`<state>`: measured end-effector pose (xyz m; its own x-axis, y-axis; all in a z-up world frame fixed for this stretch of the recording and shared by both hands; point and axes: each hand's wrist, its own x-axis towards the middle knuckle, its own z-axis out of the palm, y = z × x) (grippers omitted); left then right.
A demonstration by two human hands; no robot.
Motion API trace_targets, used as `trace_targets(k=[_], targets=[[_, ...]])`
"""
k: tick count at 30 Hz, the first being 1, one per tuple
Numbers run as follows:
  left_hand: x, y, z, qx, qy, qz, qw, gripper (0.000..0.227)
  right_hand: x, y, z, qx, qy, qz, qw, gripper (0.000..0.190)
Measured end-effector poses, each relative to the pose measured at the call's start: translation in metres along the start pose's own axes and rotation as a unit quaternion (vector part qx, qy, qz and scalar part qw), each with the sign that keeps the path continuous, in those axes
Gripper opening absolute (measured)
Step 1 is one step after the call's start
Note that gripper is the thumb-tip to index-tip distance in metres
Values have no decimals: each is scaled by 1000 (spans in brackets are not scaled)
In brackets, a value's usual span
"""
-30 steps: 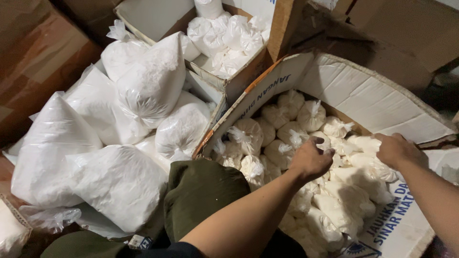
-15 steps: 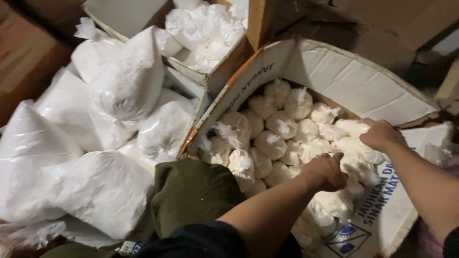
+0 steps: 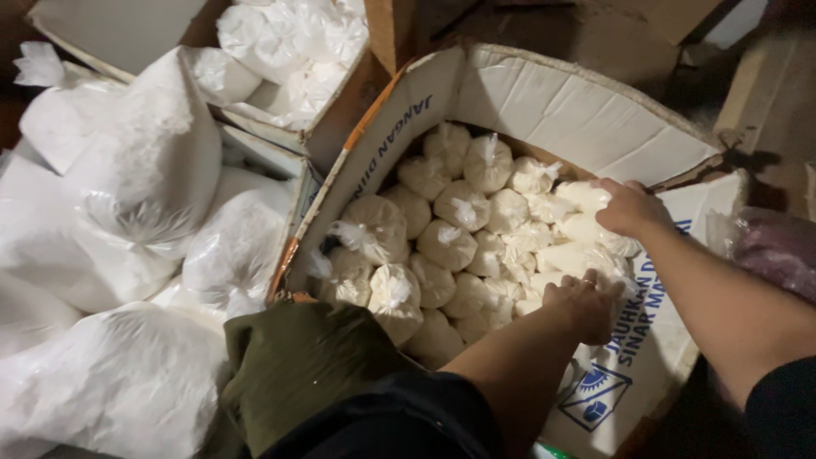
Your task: The person repeatedly picks small white pouches from a large cardboard box, briefly holds and turns them, then places them into a second cardboard box. The action is repeated continuously throughout the clip.
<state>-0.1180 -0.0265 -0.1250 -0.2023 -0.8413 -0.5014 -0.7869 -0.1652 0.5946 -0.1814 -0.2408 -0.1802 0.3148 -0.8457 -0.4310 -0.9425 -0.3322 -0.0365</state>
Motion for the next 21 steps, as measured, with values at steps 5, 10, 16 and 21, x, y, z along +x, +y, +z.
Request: trace_targets(k=[5, 10, 16, 21], targets=[[-1, 3, 3, -43, -28, -10, 999, 79, -16, -12, -11, 16, 3, 12, 1000, 73], [6, 1, 14, -49, -38, -13, 998, 87, -23, -16, -13, 18, 0, 18, 1000, 74], [4, -2, 9, -61, -40, -11, 997, 77, -1, 1, 7, 37, -1, -1, 999, 74], [-11, -12, -12, -53, -24, -26, 998, 62, 33, 26, 30, 39, 12, -64, 997, 73]])
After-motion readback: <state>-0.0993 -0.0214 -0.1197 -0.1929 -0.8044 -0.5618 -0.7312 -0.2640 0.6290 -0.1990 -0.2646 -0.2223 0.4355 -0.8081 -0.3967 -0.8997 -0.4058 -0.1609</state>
